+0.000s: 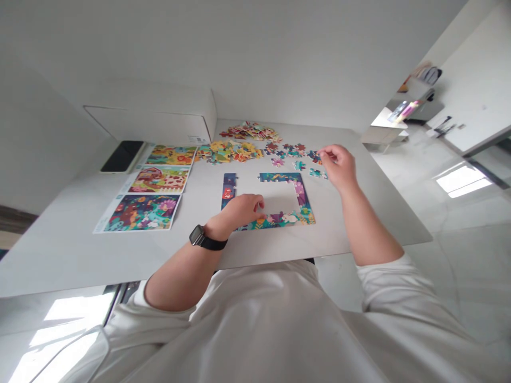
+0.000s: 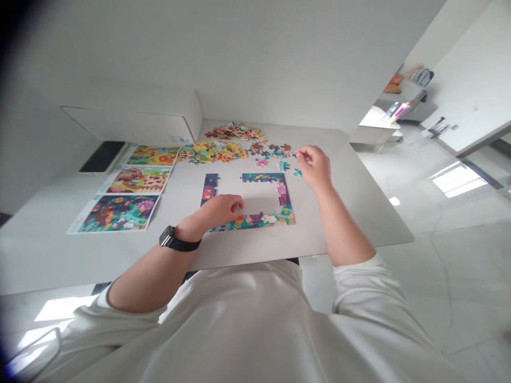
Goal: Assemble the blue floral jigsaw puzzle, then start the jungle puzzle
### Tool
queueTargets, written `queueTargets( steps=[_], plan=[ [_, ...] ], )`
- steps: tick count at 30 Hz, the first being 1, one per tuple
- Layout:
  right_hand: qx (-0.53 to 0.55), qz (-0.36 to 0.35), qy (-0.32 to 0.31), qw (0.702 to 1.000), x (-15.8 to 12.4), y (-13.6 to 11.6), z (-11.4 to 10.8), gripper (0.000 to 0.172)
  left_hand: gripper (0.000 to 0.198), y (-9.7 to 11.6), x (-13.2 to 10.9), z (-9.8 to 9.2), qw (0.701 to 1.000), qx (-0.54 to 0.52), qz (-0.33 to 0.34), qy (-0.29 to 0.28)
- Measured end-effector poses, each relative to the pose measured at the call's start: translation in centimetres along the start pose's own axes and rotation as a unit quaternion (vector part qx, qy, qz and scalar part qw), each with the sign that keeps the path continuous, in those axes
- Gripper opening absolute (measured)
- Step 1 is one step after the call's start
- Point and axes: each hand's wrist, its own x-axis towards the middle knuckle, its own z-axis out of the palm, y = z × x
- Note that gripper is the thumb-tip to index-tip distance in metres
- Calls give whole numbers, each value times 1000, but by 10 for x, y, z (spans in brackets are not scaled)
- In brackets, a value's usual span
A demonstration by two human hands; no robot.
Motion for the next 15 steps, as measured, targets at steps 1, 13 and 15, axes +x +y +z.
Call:
queueTargets(
  steps=[1, 13, 15],
  plan=[
    [-9, -12, 2, 1000, 11, 1, 4, 24, 26, 0, 0, 1, 1000, -4, 3, -2],
    [110, -5, -18, 994, 113, 32, 52, 29, 27, 8, -7, -23, 995, -92, 26, 35],
    [134, 8, -13, 991, 121, 39, 52, 27, 29, 9, -5, -38, 994, -98, 30, 47]
  ],
)
